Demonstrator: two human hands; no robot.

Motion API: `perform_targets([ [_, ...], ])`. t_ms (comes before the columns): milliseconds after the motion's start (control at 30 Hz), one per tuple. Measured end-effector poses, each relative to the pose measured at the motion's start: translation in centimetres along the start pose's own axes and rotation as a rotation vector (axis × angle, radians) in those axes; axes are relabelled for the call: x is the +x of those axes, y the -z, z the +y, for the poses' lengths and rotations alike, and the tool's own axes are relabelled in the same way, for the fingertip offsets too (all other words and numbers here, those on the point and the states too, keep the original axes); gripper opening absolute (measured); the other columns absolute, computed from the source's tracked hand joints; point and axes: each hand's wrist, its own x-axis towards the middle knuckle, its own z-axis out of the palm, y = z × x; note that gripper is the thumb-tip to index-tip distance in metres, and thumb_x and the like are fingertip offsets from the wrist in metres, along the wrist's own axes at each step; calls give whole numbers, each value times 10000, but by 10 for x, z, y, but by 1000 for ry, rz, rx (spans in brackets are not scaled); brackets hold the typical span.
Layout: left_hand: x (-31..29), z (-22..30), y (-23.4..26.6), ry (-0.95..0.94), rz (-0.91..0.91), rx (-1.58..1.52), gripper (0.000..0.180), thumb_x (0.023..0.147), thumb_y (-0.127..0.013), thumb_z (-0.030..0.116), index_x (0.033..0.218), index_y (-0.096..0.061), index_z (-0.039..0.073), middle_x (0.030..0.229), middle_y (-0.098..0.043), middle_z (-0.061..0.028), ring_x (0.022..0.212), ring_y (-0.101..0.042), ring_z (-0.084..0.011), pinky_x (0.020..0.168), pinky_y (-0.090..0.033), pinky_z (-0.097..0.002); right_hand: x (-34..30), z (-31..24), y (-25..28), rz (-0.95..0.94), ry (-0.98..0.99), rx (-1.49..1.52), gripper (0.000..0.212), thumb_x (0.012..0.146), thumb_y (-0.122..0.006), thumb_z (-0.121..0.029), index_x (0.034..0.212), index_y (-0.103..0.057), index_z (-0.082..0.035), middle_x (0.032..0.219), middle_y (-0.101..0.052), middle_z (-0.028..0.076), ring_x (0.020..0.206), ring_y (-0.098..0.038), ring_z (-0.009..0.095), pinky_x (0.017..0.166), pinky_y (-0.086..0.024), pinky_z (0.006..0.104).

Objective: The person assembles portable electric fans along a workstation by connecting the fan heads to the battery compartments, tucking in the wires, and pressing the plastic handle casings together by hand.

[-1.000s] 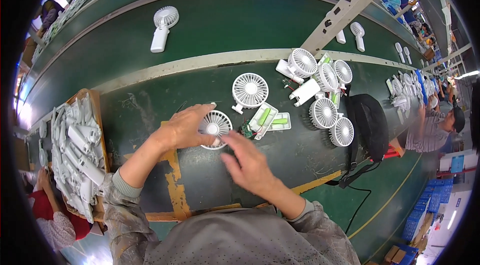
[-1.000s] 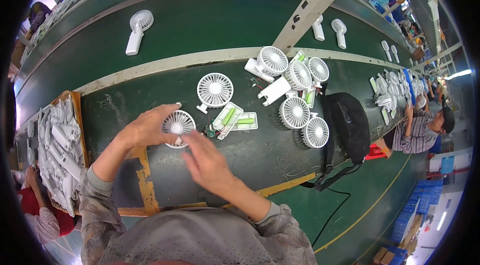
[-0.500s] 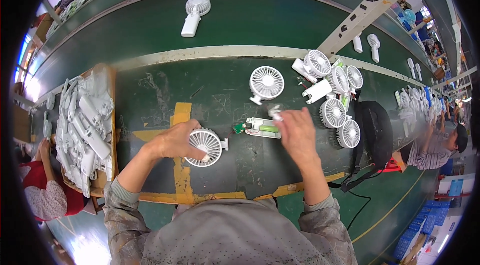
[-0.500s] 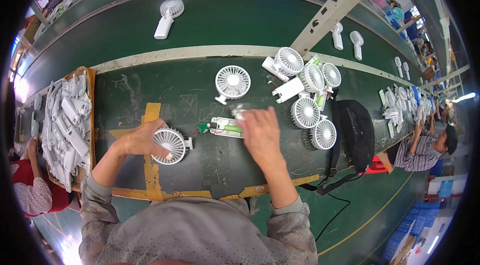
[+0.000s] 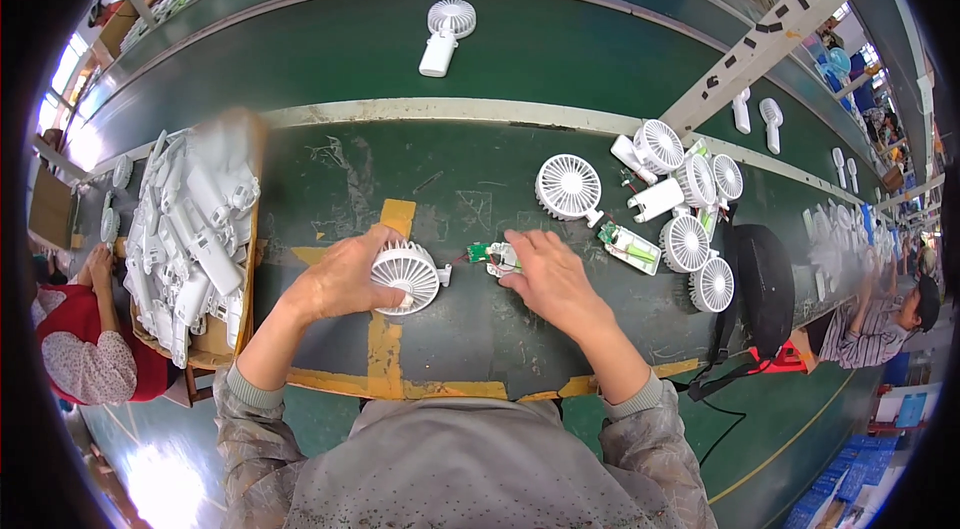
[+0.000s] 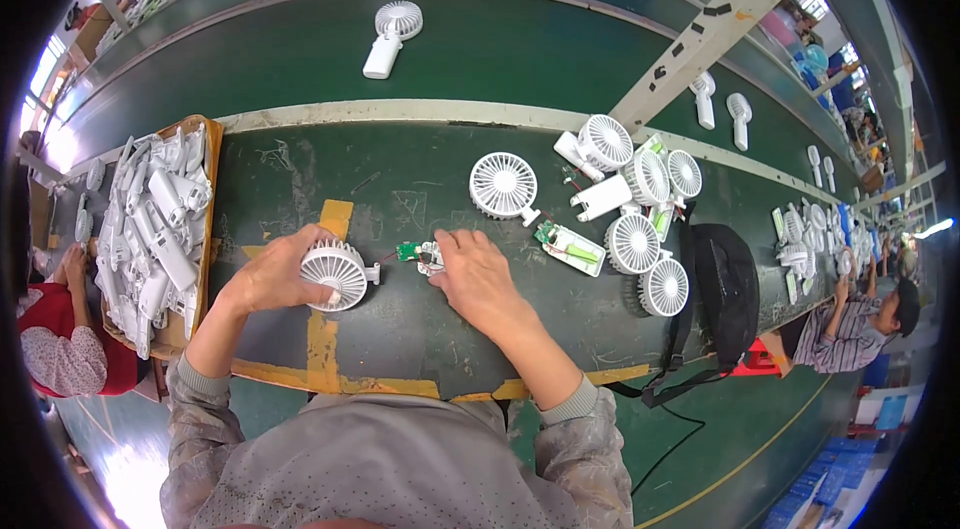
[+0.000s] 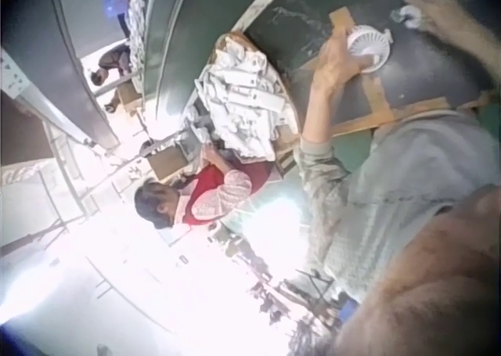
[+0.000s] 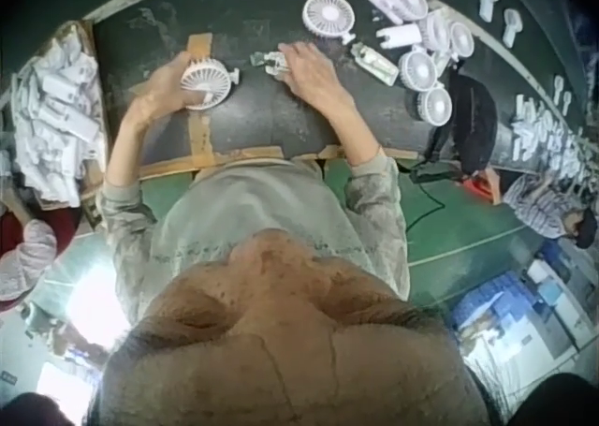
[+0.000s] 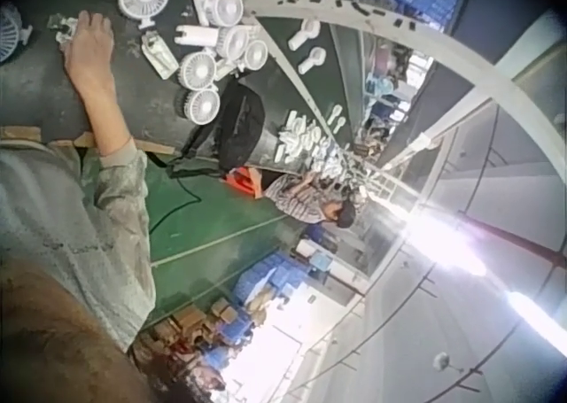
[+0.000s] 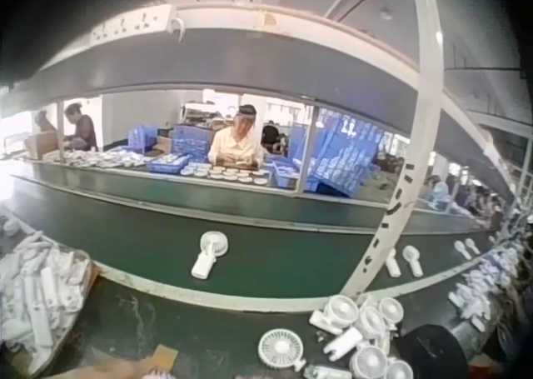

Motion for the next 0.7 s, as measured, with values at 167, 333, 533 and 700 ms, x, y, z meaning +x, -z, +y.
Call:
perform_targets([
  [167,-4,-12,10,-122,307,-512,521,634,-766,60,1076,-495,8,965,-604,-60,863,-583,-119,784,-472,-252,5,-3,-9,-62,-133,144,380,722,-705,-147,1021,-528,7,994,-592,175,852,-593,313,720,-486,381],
  [333,4,-16,-2,-215,525,-986,584,652,-750,96,1159,-471,15,1004,-589,-54,915,-568,-118,847,-448,-265,1,-11,-24,-294,-400,1409,238,872,-597,-227,1006,-529,-42,801,-624,73,673,-622,125,541,-515,235],
  [533,-5,4,-13,-363,393,-1207,662,604,-777,110,1180,-469,5,1032,-592,-64,967,-574,-146,876,-447,-282,2,-5,-32,-330,-567,1741,317,908,-521,-337,1006,-546,-37,733,-592,59,550,-565,116,479,-481,230],
  [700,-7,22,-27,-353,273,-1195,687,668,-759,114,1265,-433,10,1098,-564,-58,999,-546,-126,871,-430,-262,-6,-21,-35,-327,-503,1578,282,810,-649,-76,1069,-554,-19,759,-608,61,636,-595,110,507,-501,228],
])
